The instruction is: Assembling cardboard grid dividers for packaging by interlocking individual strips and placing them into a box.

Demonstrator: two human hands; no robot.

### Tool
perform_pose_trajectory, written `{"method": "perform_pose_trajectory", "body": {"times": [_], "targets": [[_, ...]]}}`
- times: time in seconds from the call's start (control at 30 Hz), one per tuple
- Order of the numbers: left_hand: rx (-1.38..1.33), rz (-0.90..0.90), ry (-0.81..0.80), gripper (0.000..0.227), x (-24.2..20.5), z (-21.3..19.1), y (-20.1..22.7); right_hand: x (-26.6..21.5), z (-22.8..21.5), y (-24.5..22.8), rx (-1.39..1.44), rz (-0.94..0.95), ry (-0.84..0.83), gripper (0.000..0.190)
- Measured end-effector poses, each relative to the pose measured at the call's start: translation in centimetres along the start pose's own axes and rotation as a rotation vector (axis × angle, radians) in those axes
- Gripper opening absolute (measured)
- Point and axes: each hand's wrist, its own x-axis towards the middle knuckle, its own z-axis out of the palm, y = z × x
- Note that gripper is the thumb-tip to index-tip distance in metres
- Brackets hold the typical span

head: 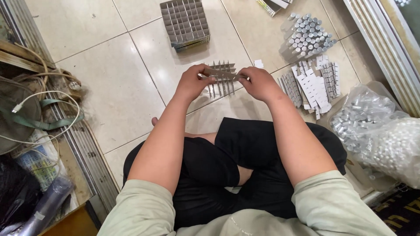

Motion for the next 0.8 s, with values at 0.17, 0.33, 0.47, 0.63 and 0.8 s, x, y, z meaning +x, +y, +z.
{"method": "perform_pose_trajectory", "body": {"times": [0.17,0.33,0.47,0.63,0.8], "targets": [[-0.004,-0.004,0.097,0.017,1.1,0.0,-1.6,0.5,-0.3,0.0,0.03,0.006,0.023,0.026],[-0.056,-0.035,0.161,0.021,1.4,0.1,-3.4,1.3,0.5,1.7,0.183,0.02,0.117,0.021],[-0.01,-0.067,0.18,0.018,1.8,0.5,-4.9,1.9,1.4,2.0,0.171,0.015,0.104,0.019],[0.109,-0.122,0.125,0.027,1.9,1.7,-6.6,2.2,2.4,3.3,0.18,0.085,0.095,0.018],[0.242,-0.304,-0.009,0.038,1.1,2.9,-7.1,2.5,2.8,3.8,0.166,0.124,0.062,0.017]]}}
